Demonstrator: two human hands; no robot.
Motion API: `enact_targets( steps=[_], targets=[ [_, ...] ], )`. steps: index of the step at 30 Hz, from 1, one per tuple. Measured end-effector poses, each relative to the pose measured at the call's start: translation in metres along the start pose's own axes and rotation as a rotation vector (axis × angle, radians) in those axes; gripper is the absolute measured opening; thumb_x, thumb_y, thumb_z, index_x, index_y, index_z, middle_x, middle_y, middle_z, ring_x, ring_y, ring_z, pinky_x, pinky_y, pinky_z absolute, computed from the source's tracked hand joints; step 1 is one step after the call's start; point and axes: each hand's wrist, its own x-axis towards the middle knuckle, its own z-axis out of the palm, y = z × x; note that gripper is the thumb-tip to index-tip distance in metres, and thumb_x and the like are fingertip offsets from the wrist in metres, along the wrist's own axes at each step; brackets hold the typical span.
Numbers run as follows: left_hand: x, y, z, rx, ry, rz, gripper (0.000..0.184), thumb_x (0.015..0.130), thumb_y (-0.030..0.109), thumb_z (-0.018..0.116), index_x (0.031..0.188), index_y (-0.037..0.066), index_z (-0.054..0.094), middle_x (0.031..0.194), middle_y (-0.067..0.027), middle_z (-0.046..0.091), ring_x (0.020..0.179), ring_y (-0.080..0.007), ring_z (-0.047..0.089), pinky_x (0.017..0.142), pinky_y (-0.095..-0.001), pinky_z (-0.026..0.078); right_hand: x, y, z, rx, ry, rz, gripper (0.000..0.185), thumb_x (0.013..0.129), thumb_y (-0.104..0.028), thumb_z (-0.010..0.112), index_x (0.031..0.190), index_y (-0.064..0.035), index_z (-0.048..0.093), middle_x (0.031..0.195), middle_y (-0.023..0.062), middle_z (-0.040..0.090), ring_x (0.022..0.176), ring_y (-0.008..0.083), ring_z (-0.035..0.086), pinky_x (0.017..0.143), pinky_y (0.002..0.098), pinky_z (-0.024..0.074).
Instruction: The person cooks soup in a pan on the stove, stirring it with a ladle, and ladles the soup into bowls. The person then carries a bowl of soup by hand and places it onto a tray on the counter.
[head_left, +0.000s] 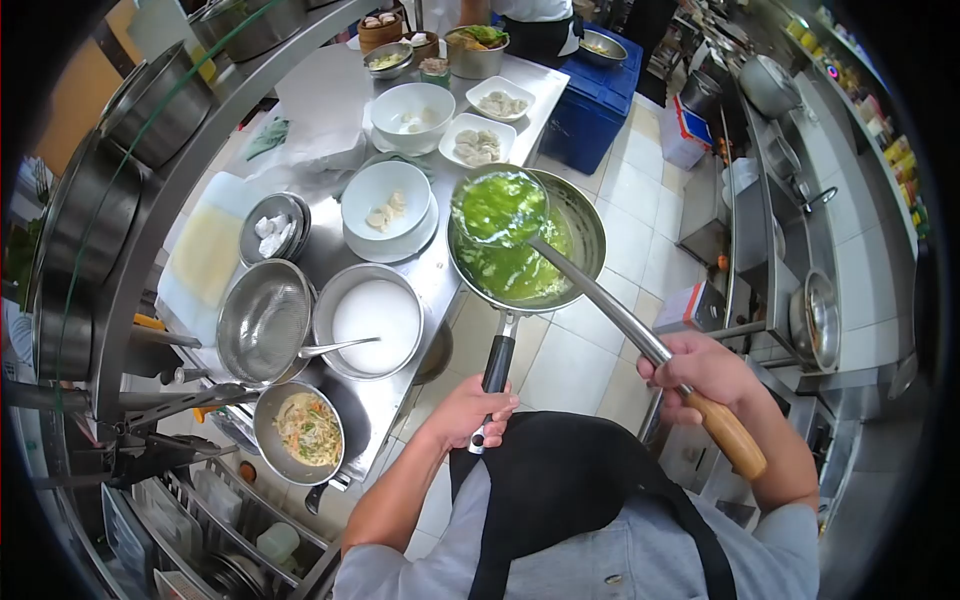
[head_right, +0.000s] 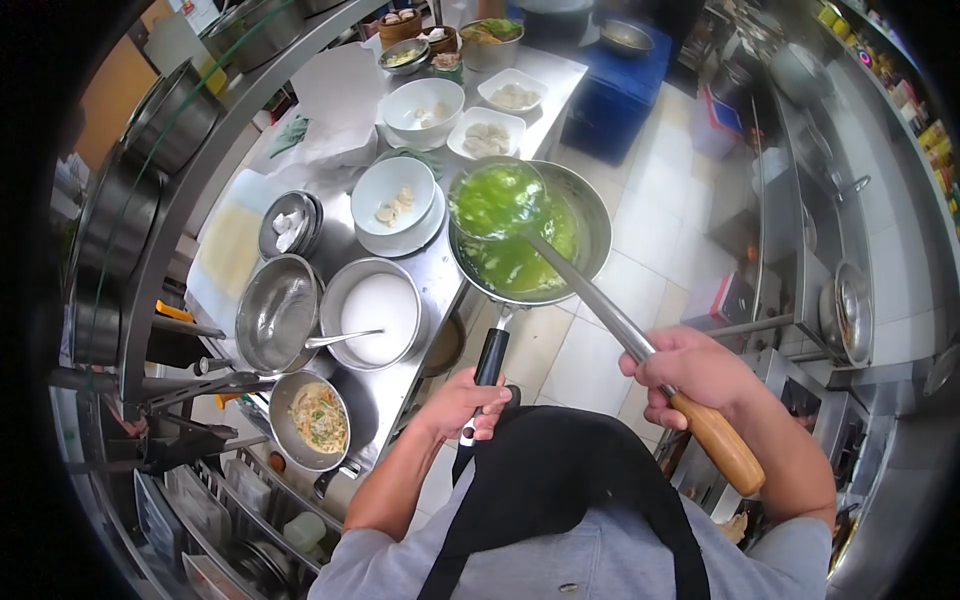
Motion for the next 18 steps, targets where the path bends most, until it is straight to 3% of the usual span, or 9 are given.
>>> enact_targets(
  steps=[8, 18],
  targets=[
    [-0.004, 0.001, -0.005, -0.010, -0.012, 0.012, 0.023, 0.092, 0.005, 0.064, 0.081, 0.008, 0.044, 0.063, -0.0014, 0.046, 0.044, -0.0097, 0.044, 0.038, -0.0278, 0.038, 0.060, -0.059, 0.056, -0.200, -0.093, -0.107, 0.011, 0.081, -0.006, 0.056, 0.091, -0.0023, 0.056, 0.058, 0.0074, 0.051, 0.036, 0.0146, 0.047, 0.036, 0.0293, 0.0363],
    [-0.010, -0.002, -0.007, 0.014, -0.023, 0.017, 0.022, 0.093, 0.004, 0.063, 0.085, 0.008, 0.043, 0.064, -0.0021, 0.046, 0.044, -0.0102, 0.044, 0.038, -0.0276, 0.037, 0.138, -0.049, 0.084, -0.499, -0.076, -0.307, 0.017, 0.092, -0.016, 0.058, 0.087, 0.0001, 0.054, 0.058, 0.0055, 0.052, 0.041, 0.0163, 0.052, 0.040, 0.0326, 0.0420]
  ],
)
